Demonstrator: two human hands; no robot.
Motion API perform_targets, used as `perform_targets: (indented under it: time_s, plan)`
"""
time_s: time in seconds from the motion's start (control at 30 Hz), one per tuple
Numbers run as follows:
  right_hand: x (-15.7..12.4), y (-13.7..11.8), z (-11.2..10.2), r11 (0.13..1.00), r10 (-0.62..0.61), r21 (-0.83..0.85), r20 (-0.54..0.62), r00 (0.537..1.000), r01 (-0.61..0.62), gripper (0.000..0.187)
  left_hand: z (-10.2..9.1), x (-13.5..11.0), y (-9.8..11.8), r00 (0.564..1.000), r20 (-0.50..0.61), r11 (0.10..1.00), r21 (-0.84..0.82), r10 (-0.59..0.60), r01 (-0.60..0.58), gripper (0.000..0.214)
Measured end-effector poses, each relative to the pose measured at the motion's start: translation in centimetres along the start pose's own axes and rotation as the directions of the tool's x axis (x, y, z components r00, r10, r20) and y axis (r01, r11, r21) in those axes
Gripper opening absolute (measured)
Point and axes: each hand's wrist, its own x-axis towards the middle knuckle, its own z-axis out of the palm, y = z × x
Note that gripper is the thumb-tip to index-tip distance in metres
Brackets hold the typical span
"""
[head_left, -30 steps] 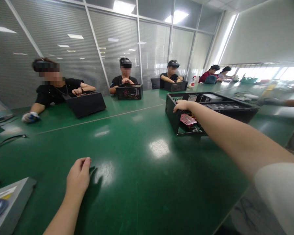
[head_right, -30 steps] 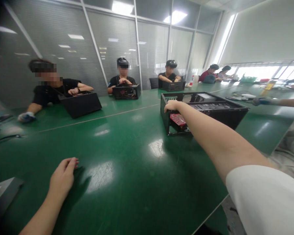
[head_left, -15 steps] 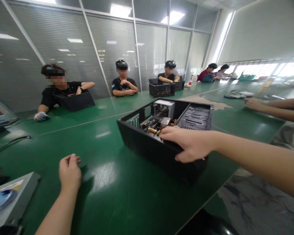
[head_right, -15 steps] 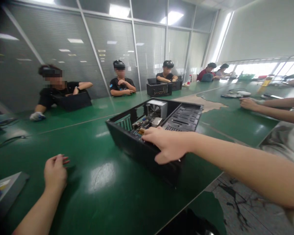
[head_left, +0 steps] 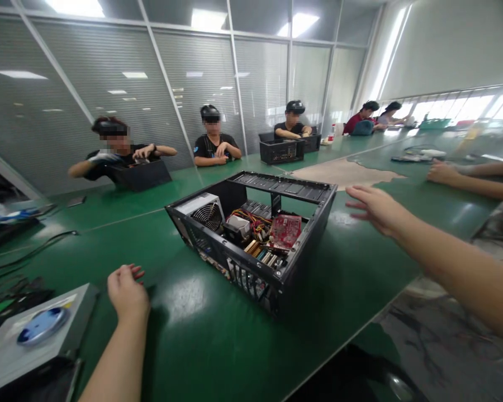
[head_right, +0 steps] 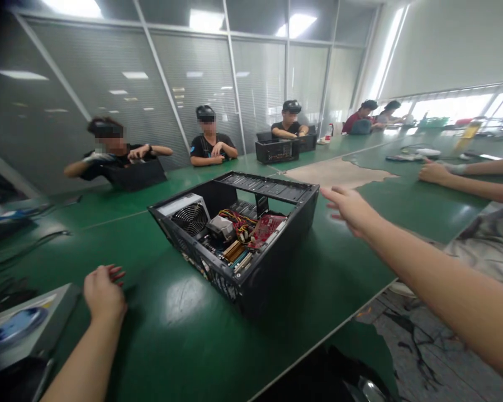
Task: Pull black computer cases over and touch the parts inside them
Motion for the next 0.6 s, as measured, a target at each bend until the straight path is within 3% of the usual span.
perform_targets:
  time_s: [0.1, 0.17, 0.23, 0.6]
  plan:
    - [-2.7, -0.9, 5.9, 0.956, 0.115, 0.261, 0.101, 0.988, -0.138, 0.055, 0.4, -0.5, 0.3, 0.999, 0.048, 1.000, -0.011, 0.012, -0.012, 0.035]
    - [-3.7, -1.4, 9.0, 0.905, 0.124, 0.407, 0.034, 0.992, -0.127, 0.062, 0.7, -0.7, 0.5, 0.997, 0.069, 1.000, -0.016, 0.023, -0.021, 0.036]
    - [-3.9, -1.4, 10.6, 0.892, 0.097, 0.448, -0.064, 0.993, -0.059, 0.066, 0.9, -0.8, 0.6, 0.996, 0.089, 0.999, -0.024, 0.026, -0.024, 0.035]
    - [-3.3, -0.9, 9.1, 0.923, 0.086, 0.380, -0.060, 0.995, -0.057, 0.057, 0.4, -0.4, 0.7, 0.990, 0.141, 0.989, -0.141, -0.017, 0.038, 0.028]
